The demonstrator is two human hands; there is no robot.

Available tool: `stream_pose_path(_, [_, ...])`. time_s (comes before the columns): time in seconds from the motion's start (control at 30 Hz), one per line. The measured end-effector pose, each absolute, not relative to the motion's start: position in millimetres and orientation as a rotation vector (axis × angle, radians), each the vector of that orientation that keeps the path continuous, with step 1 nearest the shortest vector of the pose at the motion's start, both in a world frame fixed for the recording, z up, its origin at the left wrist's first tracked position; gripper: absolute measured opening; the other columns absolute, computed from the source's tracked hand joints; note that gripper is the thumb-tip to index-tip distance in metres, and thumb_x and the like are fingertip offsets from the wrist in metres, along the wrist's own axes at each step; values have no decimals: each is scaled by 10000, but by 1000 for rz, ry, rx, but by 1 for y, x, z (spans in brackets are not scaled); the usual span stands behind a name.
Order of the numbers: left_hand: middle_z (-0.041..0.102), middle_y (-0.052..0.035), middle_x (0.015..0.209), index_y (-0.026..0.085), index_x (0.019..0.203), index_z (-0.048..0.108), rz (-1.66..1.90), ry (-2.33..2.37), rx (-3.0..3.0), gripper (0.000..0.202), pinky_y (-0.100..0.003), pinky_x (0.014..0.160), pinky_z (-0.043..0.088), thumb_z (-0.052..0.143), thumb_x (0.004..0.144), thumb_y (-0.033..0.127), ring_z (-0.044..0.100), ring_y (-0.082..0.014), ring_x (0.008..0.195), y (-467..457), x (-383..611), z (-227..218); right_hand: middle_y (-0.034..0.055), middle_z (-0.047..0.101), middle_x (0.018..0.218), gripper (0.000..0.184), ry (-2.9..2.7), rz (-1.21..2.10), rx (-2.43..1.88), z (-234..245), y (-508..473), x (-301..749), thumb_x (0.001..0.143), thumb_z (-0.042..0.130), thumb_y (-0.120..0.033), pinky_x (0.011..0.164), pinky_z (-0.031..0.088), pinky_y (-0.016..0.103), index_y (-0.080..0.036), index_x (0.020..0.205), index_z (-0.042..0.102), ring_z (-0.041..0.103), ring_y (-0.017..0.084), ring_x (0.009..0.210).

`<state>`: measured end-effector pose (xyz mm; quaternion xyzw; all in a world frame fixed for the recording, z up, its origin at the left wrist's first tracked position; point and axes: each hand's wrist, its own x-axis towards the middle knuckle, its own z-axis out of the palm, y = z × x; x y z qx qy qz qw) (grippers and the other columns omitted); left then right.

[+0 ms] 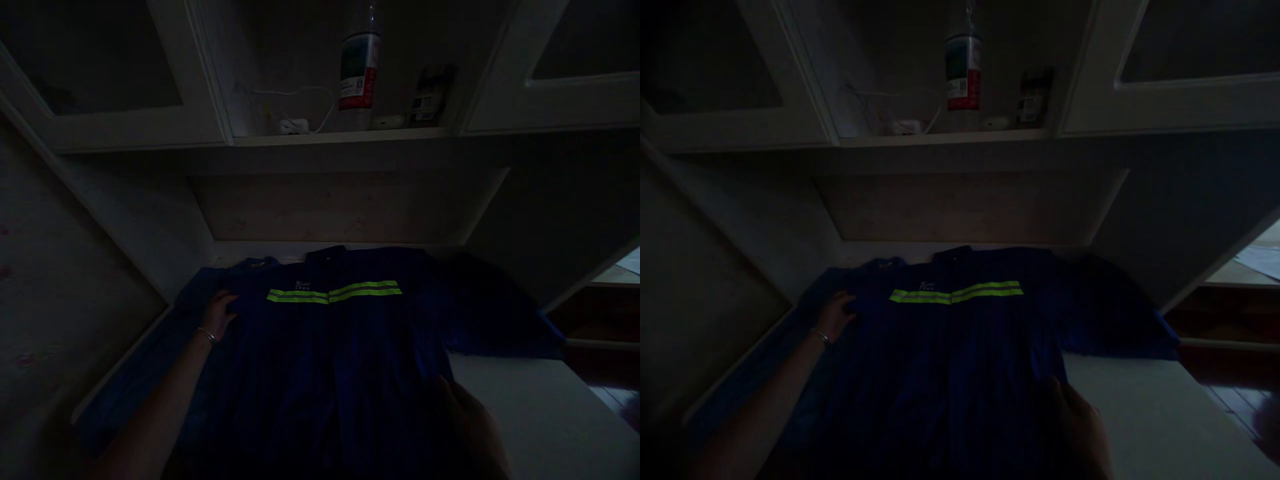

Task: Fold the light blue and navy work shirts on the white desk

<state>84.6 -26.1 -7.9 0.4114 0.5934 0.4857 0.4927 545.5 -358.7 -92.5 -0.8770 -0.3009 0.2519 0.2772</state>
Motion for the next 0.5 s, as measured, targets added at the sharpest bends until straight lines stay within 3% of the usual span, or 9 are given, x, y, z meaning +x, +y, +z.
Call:
stream_pose_path(0.1, [591,-15,1324,232,780,633,1073,1307,1273,292,-359,894,496,779,551,339,570,-259,1150,-31,121,3,78,729,835,659,-823,639,-2347,-94,-358,543,795,340,-748,653,450,329,-231,1021,681,668,271,790])
stream_pose_path(0.2, [427,-13,1502,252,861,696,749,1051,1782,297,-360,1020,438,757,635,434,457,-276,1312,-37,158,5,61,726,788,644,-811,608,-2307,-98,-360,542,792,375,-741,639,451,317,-218,988,696,668,264,780])
stream_pose_path(0.27, [396,-30,1521,252,993,683,637,1017,2025,346,-360,1007,461,618,766,504,486,-256,1293,-39,175,-3,43,713,734,629,-759,667,-2220,-98,-361,546,772,422,-735,620,456,309,-199,944,702,664,254,741])
stream_pose_path(0.33, [458,-62,1475,229,1090,654,685,1118,2118,394,-366,1045,433,518,835,497,515,-239,1265,-37,183,-20,32,691,684,607,-684,740,-2105,-94,-359,555,738,477,-720,592,461,305,-179,901,700,651,240,688])
stream_pose_path(0.4, [483,-94,1455,202,1181,621,687,1220,2192,449,-401,1132,323,495,851,478,465,-251,1315,-35,182,-44,38,690,717,573,-630,734,-1984,-85,-351,568,694,547,-688,593,477,305,-168,891,687,647,236,704])
stream_pose_path(0.5, [412,-95,1507,209,1313,546,476,1361,2348,550,-493,1184,160,481,854,505,333,-293,1405,-36,174,-81,55,691,840,538,-499,591,-1850,-66,-327,594,610,665,-603,634,508,308,-172,931,644,645,234,799])
